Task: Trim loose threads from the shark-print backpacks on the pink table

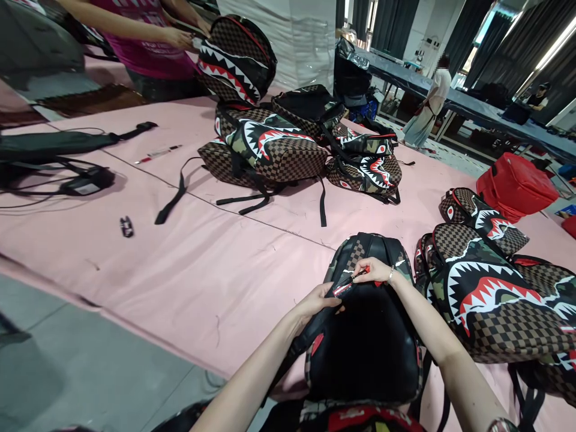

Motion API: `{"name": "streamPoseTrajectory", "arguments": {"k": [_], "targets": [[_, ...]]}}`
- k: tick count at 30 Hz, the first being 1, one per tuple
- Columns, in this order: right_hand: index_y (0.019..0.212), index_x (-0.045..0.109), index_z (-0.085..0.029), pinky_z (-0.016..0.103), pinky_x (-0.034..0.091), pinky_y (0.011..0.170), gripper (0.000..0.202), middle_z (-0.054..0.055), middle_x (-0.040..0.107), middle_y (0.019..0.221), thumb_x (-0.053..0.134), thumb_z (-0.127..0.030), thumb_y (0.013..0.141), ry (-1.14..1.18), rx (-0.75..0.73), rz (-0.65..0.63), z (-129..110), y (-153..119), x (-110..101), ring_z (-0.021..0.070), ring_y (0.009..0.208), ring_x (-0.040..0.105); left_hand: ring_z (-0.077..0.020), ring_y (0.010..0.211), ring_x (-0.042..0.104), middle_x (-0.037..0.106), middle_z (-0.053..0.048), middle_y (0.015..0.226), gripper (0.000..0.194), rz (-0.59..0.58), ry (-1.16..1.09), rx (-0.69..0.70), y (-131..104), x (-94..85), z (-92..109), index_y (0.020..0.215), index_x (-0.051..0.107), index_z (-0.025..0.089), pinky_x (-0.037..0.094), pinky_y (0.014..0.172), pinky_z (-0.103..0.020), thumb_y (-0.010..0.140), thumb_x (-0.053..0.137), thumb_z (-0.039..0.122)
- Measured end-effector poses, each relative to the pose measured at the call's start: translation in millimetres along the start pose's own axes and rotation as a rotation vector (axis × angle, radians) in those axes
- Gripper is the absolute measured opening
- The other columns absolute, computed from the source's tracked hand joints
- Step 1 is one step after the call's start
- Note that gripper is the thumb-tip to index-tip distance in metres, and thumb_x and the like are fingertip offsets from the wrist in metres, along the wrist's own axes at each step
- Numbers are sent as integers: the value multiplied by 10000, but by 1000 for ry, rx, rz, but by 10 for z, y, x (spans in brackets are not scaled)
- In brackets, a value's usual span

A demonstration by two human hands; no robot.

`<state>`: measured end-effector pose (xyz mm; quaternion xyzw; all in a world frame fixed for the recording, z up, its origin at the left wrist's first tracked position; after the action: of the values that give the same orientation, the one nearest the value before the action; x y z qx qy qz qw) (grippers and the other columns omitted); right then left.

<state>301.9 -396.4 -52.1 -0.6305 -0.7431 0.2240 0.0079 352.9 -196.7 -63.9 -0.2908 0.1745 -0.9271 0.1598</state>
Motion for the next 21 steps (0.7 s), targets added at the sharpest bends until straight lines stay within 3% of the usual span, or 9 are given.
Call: {"name": "streamPoseTrajectory", "arguments": {"k": [11, 13, 17, 21], "targets": [[826, 599, -65, 122, 437, 718, 443, 55, 604, 857, 658, -436, 592, -7, -41, -3, -243, 24, 241, 16, 746, 542, -149, 592, 577, 631, -75, 695, 320, 8, -11, 3, 11, -9, 25, 884, 517, 99, 435, 595, -245, 617, 677, 173], [829, 592, -69, 130, 441, 719, 440, 53, 599, 856, 655, -437, 596, 62, -39, 121, -226, 10, 237, 16, 742, 538, -152, 617, 584, 630, -76, 711, 321, -7, -39, 18, -13, -5, 45, 898, 519, 100, 446, 618, -250, 636, 680, 191], [882, 589, -93, 161, 447, 759, 450, 50, 583, 879, 653, -439, 602, 116, -45, 495, -117, -106, 118, 17, 755, 521, -175, 736, 607, 624, -98, 863, 393, -73, -203, 49, -77, -11, 80, 1047, 505, 120, 472, 674, -266, 700, 648, 233], [864, 653, -151, 194, 409, 910, 346, 48, 564, 944, 645, -405, 630, -76, -123, 595, -15, -269, 18, 45, 915, 505, -227, 734, 625, 621, -113, 871, 417, 75, -319, 37, -64, -83, 57, 1095, 469, 130, 495, 647, -313, 742, 604, 306]]}}
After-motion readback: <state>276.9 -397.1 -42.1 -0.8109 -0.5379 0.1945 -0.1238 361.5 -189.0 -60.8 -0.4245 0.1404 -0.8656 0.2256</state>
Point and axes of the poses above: each hand's wrist, its own y-axis towards the middle knuckle, its own x-axis out of the palm, z = x × y, the point moved 2 cm from there along y, towards the middle knuckle
